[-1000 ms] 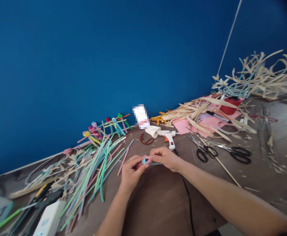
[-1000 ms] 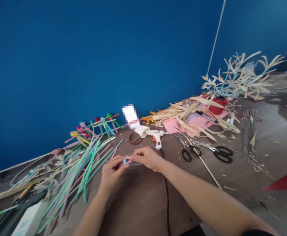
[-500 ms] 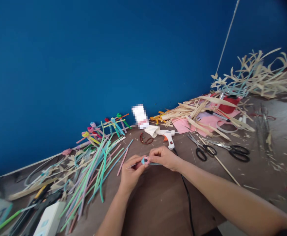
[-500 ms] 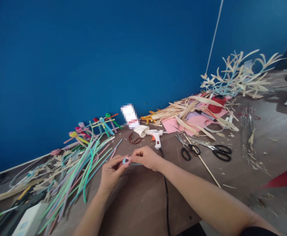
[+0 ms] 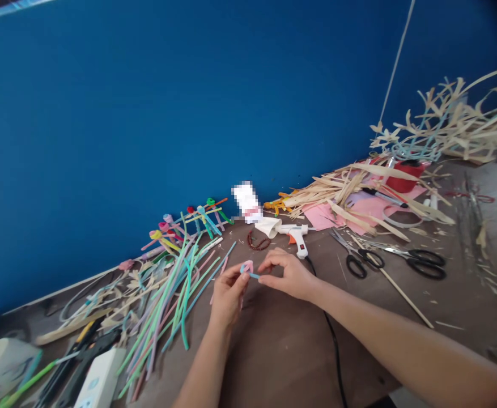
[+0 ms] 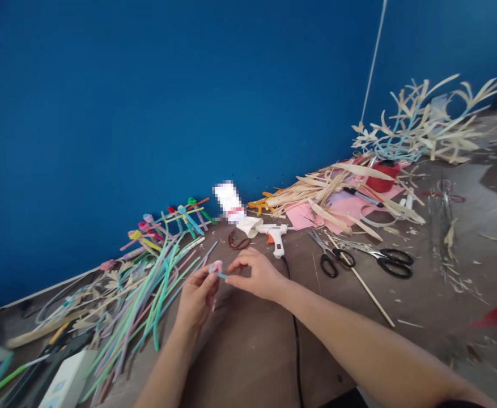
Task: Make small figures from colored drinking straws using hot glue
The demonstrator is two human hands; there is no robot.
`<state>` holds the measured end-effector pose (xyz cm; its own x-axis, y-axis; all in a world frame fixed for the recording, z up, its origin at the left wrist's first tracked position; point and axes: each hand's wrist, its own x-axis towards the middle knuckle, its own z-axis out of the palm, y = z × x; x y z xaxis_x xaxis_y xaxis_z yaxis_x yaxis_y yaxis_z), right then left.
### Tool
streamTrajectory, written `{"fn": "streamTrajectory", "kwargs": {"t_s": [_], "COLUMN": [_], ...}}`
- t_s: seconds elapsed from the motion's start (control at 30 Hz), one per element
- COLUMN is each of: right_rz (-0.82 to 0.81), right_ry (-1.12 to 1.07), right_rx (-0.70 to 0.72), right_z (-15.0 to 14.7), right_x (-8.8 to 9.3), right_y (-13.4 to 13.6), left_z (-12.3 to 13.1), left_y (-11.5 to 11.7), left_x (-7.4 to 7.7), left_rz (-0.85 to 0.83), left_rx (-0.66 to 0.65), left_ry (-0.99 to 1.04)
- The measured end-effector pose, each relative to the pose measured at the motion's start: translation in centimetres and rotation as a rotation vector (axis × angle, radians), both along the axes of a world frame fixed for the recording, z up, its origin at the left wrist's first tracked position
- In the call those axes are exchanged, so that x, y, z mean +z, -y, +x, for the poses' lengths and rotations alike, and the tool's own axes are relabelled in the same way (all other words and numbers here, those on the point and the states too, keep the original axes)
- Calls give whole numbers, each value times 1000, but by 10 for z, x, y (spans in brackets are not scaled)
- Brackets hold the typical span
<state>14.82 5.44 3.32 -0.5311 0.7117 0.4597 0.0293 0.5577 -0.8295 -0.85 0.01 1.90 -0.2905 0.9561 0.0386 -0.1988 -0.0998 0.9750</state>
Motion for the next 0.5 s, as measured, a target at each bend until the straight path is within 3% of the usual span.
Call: {"fn": "streamTrajectory", "kwargs": {"t_s": [0.13, 0.5], "right_rz": [72, 82], "right_ry": [10, 65], "right_rx": [-18, 26], "right_z": [-1, 4], "right_x": [0, 3], "right_y": [1, 4], "left_z": [2, 1], "left_y": [3, 4], "left_x": [3, 5], "left_rz": [-53, -94], "left_rx": [-38, -188], "left_ry": [-36, 119]}}
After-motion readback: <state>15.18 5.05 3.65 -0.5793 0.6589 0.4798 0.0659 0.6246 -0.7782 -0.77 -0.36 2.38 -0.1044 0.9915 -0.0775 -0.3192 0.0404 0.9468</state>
